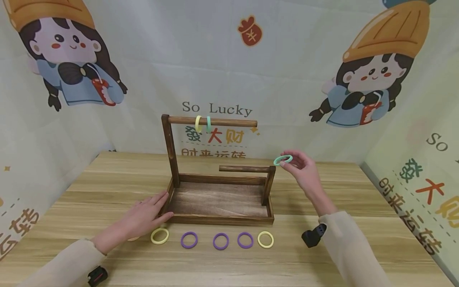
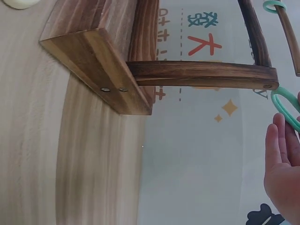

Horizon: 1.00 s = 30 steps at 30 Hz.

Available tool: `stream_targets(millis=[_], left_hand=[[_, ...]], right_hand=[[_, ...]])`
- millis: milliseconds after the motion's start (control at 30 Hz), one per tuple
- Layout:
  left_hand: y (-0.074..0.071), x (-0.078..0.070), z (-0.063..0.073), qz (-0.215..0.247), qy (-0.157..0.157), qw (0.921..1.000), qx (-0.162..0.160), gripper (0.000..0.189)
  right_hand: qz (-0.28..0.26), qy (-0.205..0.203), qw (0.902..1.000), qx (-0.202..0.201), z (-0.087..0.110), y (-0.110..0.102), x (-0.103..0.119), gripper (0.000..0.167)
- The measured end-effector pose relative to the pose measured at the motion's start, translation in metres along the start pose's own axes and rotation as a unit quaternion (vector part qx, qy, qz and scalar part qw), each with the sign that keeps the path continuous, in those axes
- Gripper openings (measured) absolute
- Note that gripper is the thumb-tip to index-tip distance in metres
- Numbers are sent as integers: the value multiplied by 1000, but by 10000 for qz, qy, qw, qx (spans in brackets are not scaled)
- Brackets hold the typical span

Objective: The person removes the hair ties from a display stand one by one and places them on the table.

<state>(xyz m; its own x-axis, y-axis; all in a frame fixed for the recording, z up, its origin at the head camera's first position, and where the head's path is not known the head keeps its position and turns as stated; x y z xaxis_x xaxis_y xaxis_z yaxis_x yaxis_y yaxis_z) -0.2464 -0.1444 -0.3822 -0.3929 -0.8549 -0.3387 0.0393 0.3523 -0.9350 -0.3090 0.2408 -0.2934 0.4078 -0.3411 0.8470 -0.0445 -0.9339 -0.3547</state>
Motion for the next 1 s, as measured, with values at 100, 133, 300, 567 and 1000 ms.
stream_targets(millis=[100,133,300,567,1000], left_hand=[[-1,0,0,-1,15,10000,-30,66],[-1,0,0,6,16,10000,-46,66],[-1,0,-1,-17,36,9999,-93,65],[1,0,-1,-31,14,10000,8,66],[0,-1,-1,-92,73,9999,-88,66]], right_hand=[[-205,-12,9998,-6,3,-3,-5,29],[-289,-23,9996,8,4,-5,-7,29],[-603,-196,9979,157,0,-16,-42,35],[-758,-381,9959,306,11,-23,-56,37],[653,492,9941,717,52,-22,-42,40]])
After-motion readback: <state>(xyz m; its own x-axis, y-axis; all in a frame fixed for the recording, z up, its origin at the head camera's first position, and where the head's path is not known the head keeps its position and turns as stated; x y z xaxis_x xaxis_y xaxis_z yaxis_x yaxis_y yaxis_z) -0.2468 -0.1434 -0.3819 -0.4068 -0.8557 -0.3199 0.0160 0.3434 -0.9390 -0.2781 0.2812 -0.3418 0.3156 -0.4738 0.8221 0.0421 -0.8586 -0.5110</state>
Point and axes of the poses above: each hand's wrist, its own z-axis away from the middle knuckle, its own y-axis out of the palm, x = y × z, the point moved 5 cm from there along -z, towards the middle knuckle, and after that the axes turned 11 degrees about z, right-handed, at the moved point
